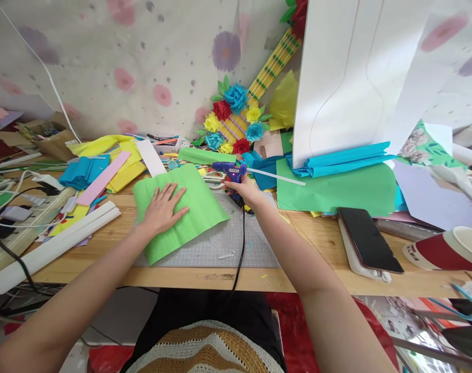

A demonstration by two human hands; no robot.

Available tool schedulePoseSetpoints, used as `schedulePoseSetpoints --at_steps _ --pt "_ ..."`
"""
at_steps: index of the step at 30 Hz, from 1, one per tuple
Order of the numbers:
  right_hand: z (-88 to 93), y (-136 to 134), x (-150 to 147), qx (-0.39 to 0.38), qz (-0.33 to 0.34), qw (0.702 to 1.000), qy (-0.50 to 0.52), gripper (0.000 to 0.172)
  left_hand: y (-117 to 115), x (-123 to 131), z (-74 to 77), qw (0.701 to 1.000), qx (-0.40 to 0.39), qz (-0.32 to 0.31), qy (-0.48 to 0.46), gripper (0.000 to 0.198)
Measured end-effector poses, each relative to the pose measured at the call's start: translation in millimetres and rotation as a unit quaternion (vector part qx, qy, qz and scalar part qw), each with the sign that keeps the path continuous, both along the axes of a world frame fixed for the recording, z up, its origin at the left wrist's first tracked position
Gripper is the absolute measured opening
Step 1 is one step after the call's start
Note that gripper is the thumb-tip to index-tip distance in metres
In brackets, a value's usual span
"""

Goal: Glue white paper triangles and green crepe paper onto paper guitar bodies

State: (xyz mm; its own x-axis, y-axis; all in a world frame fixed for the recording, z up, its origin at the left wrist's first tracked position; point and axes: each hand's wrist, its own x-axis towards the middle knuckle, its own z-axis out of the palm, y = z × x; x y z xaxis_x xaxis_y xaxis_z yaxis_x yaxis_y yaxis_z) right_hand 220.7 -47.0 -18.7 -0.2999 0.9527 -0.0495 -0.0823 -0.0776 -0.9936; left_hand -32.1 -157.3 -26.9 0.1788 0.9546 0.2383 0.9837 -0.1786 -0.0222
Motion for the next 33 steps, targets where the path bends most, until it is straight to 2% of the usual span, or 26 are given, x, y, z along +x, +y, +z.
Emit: schedulePoseSetpoints --at_steps 7,12,14,17,23,25,29,31,33 --pt "-11.4 -1.6 4.7 0.016 -0.003 1.0 -0.017 0.035 -1.1 -0.7 -4.6 0.999 0.034 -0.008 -0.035 0.069" --pt "-2.6 -6.8 13.8 0.022 0.018 0.999 -0.023 0.039 5.5 -12.3 -1.4 0.995 0.039 0.012 -0.09 0.059" --pt "5.4 -9.3 20.3 0.035 0.046 0.998 -0.038 0.039 10.8 -22.9 0.2 0.988 0.041 0.044 -0.14 0.05" --pt "20.2 -14.4 29.3 0.057 0.125 0.985 -0.103 0.039 17.8 -38.6 1.1 0.966 0.044 0.103 -0.232 0.041" --pt "47.8 -30.3 22.8 0.072 0.289 0.906 -0.301 0.037 23.8 -49.9 1.1 0.936 0.077 0.168 -0.298 0.029" --pt "51.5 -34.5 14.4 0.09 0.321 0.89 -0.31 0.034 23.6 -51.8 2.5 0.929 0.106 0.184 -0.302 0.024" --pt "50.4 -39.2 -3.2 0.157 0.333 0.89 -0.27 0.03 18.8 -59.0 7.5 0.918 0.153 0.223 -0.291 0.018" --pt "48.4 -41.4 -11.7 0.178 0.333 0.89 -0.255 0.029 13.3 -61.0 10.5 0.921 0.158 0.217 -0.282 0.018" --pt "46.7 -43.8 -19.9 0.171 0.341 0.891 -0.248 0.03 5.8 -60.0 13.8 0.932 0.153 0.182 -0.272 0.02"
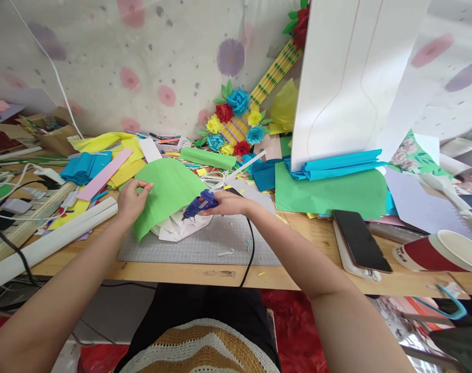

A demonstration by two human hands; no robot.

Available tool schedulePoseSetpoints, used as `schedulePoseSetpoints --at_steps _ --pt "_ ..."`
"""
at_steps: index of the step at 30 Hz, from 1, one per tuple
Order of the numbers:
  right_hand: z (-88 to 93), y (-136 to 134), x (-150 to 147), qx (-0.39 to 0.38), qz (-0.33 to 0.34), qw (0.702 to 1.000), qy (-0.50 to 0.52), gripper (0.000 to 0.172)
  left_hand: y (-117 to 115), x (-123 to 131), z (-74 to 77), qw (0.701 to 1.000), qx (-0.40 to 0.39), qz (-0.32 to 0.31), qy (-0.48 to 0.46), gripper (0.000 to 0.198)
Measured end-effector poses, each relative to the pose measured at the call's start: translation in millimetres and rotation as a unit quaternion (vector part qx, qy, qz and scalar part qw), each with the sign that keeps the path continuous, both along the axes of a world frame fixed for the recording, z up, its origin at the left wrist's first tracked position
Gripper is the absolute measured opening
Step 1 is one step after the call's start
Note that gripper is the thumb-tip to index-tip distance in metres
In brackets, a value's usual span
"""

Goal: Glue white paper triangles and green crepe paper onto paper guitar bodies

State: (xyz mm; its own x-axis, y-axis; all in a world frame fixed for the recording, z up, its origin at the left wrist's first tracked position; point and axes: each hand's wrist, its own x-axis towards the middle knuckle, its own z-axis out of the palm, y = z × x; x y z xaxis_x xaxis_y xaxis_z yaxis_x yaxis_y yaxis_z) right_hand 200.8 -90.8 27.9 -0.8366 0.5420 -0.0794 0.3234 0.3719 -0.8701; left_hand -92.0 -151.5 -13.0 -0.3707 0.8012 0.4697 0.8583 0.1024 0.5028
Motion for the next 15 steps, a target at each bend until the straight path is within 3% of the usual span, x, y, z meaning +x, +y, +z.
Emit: schedulePoseSetpoints --at_steps 4,7,11,15 --pt "-4.1 -0.7 -8.6 -0.063 -0.024 0.998 0.003 0.036 -16.5 7.1 4.5 0.995 -0.016 -0.097 0.016 0.025" --pt "-12.4 4.7 -2.0 -0.115 -0.083 0.99 0.008 0.028 -25.0 6.5 -0.4 0.993 -0.02 -0.113 0.039 0.033" --pt "-33.2 11.9 15.7 -0.178 -0.137 0.972 0.064 0.029 -29.4 -2.9 -22.7 0.997 0.011 -0.055 0.051 0.042" --pt "-57.3 15.6 21.2 -0.248 -0.19 0.936 0.16 0.035 -26.0 2.7 -50.7 0.997 0.004 -0.062 0.035 0.052"
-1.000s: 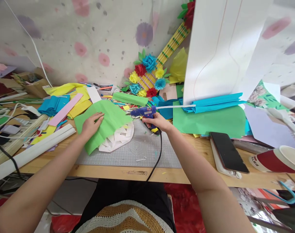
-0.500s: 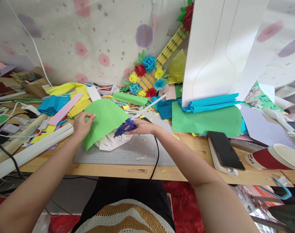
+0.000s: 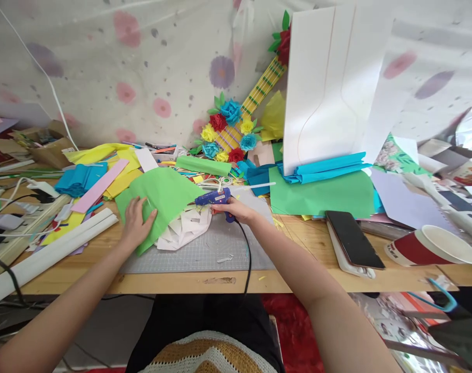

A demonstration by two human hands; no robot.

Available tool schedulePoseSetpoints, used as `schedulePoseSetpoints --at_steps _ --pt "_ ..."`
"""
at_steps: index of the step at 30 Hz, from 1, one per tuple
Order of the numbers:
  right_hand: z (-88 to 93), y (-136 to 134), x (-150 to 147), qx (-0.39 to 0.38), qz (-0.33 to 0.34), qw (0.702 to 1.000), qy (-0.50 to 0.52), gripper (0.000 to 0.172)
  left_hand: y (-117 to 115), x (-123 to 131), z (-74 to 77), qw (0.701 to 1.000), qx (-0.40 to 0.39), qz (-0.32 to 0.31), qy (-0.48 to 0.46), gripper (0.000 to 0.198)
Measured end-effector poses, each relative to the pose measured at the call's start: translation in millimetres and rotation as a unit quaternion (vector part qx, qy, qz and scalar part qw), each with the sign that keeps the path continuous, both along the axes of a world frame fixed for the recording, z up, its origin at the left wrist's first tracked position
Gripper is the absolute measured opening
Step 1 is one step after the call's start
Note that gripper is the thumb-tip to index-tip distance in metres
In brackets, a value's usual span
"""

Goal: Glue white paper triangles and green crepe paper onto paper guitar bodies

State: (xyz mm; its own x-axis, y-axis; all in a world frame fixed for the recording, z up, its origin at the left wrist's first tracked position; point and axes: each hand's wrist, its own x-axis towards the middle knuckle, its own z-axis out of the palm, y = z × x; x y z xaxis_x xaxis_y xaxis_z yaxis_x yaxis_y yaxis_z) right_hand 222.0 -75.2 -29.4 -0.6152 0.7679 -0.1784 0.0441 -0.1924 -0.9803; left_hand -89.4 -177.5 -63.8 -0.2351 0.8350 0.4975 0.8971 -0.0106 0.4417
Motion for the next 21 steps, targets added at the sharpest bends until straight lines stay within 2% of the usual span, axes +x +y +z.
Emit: schedulePoseSetpoints --at_steps 4,9,12,15,17,19,21 --pt "-13.4 11.5 -8.0 -0.032 -0.104 0.991 0.075 0.038 14.7 26.8 -15.9 0.999 -0.001 0.021 -0.035 0.057" --pt "-13.3 40.2 -22.4 -0.032 -0.216 0.966 0.138 0.044 48.1 60.0 -19.7 0.995 0.023 0.073 -0.059 0.058" --pt "-9.6 57.7 -26.6 -0.019 -0.238 0.959 0.154 0.045 64.1 69.2 -18.3 0.992 0.017 0.103 -0.065 0.058" --pt "-4.8 66.7 -20.8 -0.002 -0.216 0.965 0.15 0.042 64.3 71.9 -11.2 0.992 0.028 0.11 -0.055 0.058" --pt "-2.3 66.1 -10.7 0.019 -0.202 0.97 0.132 0.039 55.3 74.7 -2.4 0.996 0.057 0.06 -0.019 0.056" --pt "-1.5 61.4 2.7 0.04 -0.207 0.972 0.103 0.039 44.3 80.8 7.5 0.995 0.075 -0.049 0.041 0.049" --pt "-2.9 54.9 16.9 0.058 -0.217 0.971 0.082 0.04 36.5 89.3 15.2 0.981 0.059 -0.157 0.099 0.044"
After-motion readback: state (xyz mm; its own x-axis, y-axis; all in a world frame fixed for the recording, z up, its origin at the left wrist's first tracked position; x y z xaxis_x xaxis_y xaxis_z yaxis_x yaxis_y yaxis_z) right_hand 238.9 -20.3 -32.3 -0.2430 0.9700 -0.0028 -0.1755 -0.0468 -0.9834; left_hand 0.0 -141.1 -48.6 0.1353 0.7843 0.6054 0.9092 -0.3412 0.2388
